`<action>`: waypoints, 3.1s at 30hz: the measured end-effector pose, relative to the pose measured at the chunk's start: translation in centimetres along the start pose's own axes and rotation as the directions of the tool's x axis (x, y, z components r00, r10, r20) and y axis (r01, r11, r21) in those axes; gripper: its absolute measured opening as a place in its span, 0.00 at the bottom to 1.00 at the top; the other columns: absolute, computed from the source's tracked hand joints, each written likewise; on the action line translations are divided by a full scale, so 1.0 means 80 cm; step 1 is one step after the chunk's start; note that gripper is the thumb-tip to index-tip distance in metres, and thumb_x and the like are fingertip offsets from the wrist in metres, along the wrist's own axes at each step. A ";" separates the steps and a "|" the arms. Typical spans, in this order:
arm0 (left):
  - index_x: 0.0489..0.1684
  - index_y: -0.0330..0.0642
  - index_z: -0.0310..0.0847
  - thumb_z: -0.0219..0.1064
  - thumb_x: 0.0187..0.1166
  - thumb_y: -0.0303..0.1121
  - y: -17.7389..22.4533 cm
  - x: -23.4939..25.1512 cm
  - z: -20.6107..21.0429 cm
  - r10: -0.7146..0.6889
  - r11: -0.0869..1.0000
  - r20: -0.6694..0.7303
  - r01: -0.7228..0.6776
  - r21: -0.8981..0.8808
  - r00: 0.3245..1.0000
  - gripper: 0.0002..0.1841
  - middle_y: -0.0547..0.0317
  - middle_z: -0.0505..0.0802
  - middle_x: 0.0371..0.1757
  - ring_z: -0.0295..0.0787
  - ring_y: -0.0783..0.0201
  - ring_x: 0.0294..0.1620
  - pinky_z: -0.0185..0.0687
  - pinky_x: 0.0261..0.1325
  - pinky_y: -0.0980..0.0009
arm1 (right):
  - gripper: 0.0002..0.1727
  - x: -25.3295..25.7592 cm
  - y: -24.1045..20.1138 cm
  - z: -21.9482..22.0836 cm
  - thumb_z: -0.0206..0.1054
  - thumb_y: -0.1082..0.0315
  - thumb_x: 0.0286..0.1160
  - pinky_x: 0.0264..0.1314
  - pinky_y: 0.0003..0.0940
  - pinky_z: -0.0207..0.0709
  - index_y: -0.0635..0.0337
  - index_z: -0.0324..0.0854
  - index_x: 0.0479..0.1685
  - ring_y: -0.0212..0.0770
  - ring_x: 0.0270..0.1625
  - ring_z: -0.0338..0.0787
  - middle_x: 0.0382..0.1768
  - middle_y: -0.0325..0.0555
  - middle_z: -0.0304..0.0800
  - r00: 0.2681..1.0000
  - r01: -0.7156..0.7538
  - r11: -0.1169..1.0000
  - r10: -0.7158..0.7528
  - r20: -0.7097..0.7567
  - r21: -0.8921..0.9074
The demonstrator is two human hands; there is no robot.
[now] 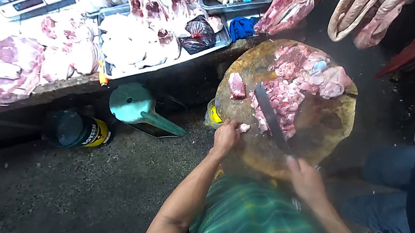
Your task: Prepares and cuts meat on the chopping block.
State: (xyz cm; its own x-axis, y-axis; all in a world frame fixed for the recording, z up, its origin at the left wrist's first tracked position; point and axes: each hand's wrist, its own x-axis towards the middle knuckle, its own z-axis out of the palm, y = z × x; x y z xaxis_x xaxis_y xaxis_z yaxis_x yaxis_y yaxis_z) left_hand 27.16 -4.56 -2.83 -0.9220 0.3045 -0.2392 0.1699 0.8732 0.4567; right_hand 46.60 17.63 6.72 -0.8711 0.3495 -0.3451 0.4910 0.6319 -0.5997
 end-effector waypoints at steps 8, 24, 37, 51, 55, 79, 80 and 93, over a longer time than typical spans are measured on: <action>0.57 0.43 0.86 0.66 0.78 0.37 -0.066 -0.034 -0.022 -0.320 0.922 -0.018 0.307 -0.238 0.947 0.15 0.48 0.94 0.49 0.92 0.46 0.53 0.85 0.55 0.37 | 0.37 0.007 0.010 0.060 0.46 0.34 0.88 0.35 0.50 0.86 0.61 0.85 0.50 0.47 0.30 0.91 0.25 0.49 0.88 0.983 0.185 0.981 -0.185 -0.001 -0.061; 0.47 0.34 0.88 0.76 0.60 0.56 0.055 0.262 -0.090 -0.407 0.904 0.067 0.412 -0.110 0.911 0.31 0.35 0.89 0.61 0.85 0.38 0.68 0.79 0.64 0.33 | 0.39 -0.032 0.134 0.069 0.42 0.33 0.88 0.39 0.58 0.82 0.60 0.84 0.50 0.53 0.33 0.90 0.26 0.52 0.86 0.987 -0.160 0.987 0.160 -0.008 0.011; 0.48 0.41 0.80 0.71 0.81 0.48 0.114 0.080 -0.195 0.347 0.860 -0.326 -0.437 -0.263 0.880 0.18 0.56 0.89 0.34 0.88 0.63 0.34 0.85 0.43 0.59 | 0.40 0.023 0.046 0.025 0.50 0.28 0.83 0.55 0.67 0.81 0.60 0.84 0.53 0.60 0.50 0.91 0.41 0.59 0.90 0.925 -0.083 0.996 0.090 0.370 -0.035; 0.57 0.42 0.89 0.65 0.81 0.46 -0.030 0.018 -0.009 0.256 0.962 -0.249 -0.273 -0.033 0.934 0.19 0.49 0.91 0.62 0.84 0.48 0.69 0.79 0.72 0.44 | 0.36 0.025 0.014 0.036 0.44 0.36 0.90 0.37 0.52 0.83 0.60 0.84 0.45 0.46 0.29 0.89 0.23 0.47 0.84 0.989 0.124 0.988 -0.115 -0.097 0.094; 0.82 0.49 0.76 0.76 0.71 0.51 -0.053 0.021 0.003 0.242 0.950 -0.150 -0.265 -0.164 0.959 0.36 0.54 0.77 0.86 0.64 0.49 0.90 0.60 0.88 0.38 | 0.32 0.020 -0.042 0.011 0.46 0.43 0.93 0.25 0.39 0.85 0.64 0.84 0.47 0.35 0.22 0.85 0.22 0.40 0.85 0.826 0.528 0.828 -0.449 -0.342 0.189; 0.81 0.56 0.76 0.73 0.72 0.48 -0.045 0.006 0.027 0.150 0.972 -0.185 -0.179 -0.150 0.971 0.33 0.61 0.82 0.82 0.62 0.49 0.90 0.58 0.85 0.34 | 0.38 0.016 0.021 0.072 0.42 0.32 0.88 0.36 0.52 0.82 0.58 0.84 0.44 0.48 0.29 0.89 0.22 0.47 0.84 0.995 0.099 0.995 -0.099 -0.009 -0.033; 0.83 0.54 0.74 0.73 0.71 0.47 -0.047 0.002 0.025 0.139 0.964 -0.205 -0.180 -0.197 0.969 0.35 0.58 0.81 0.82 0.63 0.49 0.90 0.60 0.86 0.36 | 0.37 0.013 0.013 0.065 0.43 0.33 0.89 0.34 0.51 0.81 0.58 0.84 0.44 0.47 0.28 0.88 0.21 0.46 0.83 0.990 0.134 0.991 -0.135 -0.047 -0.019; 0.39 0.39 0.90 0.69 0.72 0.33 -0.072 -0.042 0.020 0.115 0.957 -0.620 -0.253 -0.139 0.776 0.07 0.49 0.94 0.44 0.90 0.48 0.54 0.82 0.64 0.48 | 0.42 0.018 -0.009 0.081 0.39 0.30 0.88 0.51 0.60 0.86 0.61 0.83 0.57 0.58 0.45 0.95 0.36 0.56 0.92 0.987 0.019 0.958 0.028 0.160 -0.286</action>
State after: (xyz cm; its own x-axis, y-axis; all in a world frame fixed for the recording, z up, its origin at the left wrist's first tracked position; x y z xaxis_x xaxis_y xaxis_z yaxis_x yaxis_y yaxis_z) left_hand 29.86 -10.02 -6.02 -0.9119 0.1005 0.3980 0.3472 0.7061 0.6172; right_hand 45.07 13.17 1.96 -0.8446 0.2520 -0.4724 0.4512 0.8101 -0.3745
